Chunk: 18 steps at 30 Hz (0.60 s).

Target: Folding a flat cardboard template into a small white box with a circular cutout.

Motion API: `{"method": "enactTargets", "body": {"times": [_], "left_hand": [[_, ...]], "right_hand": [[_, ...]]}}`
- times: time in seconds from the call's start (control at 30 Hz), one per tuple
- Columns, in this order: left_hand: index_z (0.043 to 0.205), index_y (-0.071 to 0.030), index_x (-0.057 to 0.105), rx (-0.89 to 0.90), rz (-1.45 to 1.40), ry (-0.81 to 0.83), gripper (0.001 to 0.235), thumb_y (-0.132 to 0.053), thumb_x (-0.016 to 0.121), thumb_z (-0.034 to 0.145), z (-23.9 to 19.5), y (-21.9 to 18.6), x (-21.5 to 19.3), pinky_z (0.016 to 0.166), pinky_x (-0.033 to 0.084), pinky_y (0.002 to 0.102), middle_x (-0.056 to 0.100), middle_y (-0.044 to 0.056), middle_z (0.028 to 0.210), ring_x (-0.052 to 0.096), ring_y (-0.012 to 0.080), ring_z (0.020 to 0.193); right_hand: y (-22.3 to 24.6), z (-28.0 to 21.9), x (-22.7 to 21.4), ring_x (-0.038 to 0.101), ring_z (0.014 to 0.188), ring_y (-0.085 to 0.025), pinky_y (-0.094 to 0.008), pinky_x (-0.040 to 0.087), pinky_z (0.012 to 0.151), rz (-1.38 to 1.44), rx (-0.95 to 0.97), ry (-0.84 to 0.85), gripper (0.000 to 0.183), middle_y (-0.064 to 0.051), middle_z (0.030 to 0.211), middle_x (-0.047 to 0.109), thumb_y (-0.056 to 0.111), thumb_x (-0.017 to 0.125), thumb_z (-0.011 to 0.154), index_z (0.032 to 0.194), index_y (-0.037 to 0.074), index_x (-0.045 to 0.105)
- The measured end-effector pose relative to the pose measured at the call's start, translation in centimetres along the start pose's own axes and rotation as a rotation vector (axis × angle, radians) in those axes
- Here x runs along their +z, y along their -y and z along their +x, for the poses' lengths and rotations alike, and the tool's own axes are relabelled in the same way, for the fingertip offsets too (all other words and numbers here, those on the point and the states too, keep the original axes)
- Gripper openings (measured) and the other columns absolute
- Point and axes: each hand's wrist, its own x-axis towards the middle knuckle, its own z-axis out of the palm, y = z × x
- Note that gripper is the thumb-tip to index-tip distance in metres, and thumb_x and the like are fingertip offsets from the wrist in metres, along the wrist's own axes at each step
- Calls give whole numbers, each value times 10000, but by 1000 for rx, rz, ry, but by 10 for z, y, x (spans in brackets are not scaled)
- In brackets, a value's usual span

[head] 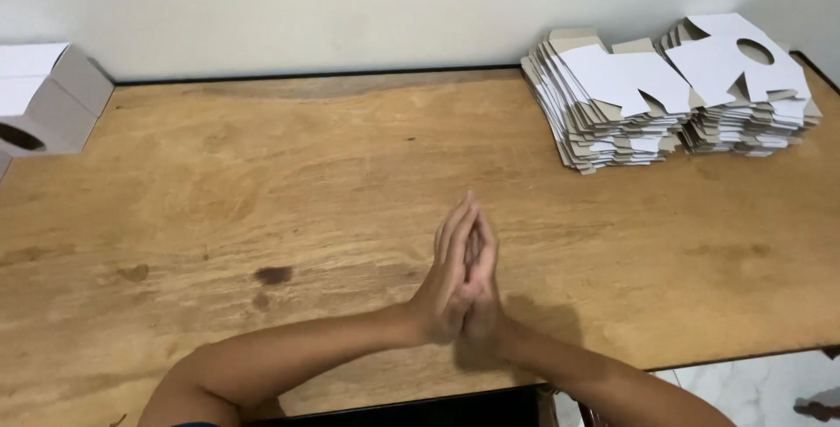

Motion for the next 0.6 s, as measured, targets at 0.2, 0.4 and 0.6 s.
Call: {"method": "enactTargets", "body": {"times": [0.2,0.4,0.6], "left_hand": [[1438,-59,366,291,20,-126,655,-573,235,1053,133,66,39,1189,453,452,463,167,1461,509,296,1369],[1308,-94,488,105,306,-118,396,-354,350,1043,251,174,91,1012,461,417,607,90,1258,603,264,1178],[1502,-1,253,-490,569,43,912,-655,425,890,275,233,147,1155,221,554,235,191,1610,223,346,1485]], "right_hand": [[-86,82,-43,316,1504,-343,-472,328,1289,-136,-42,-94,825,-208,1581,251,626,268,1009,1521,-17,197],[-222,139,-107,327,1433,-353,-595,329,1103,-678,257,-43,641,-152,1537,340,217,697,955,1463,53,342],[-312,136,-183,273,1407,-398,-590,298,1080,-987,567,289,752,-241,1539,323,332,627,959,1498,-54,270]]}}
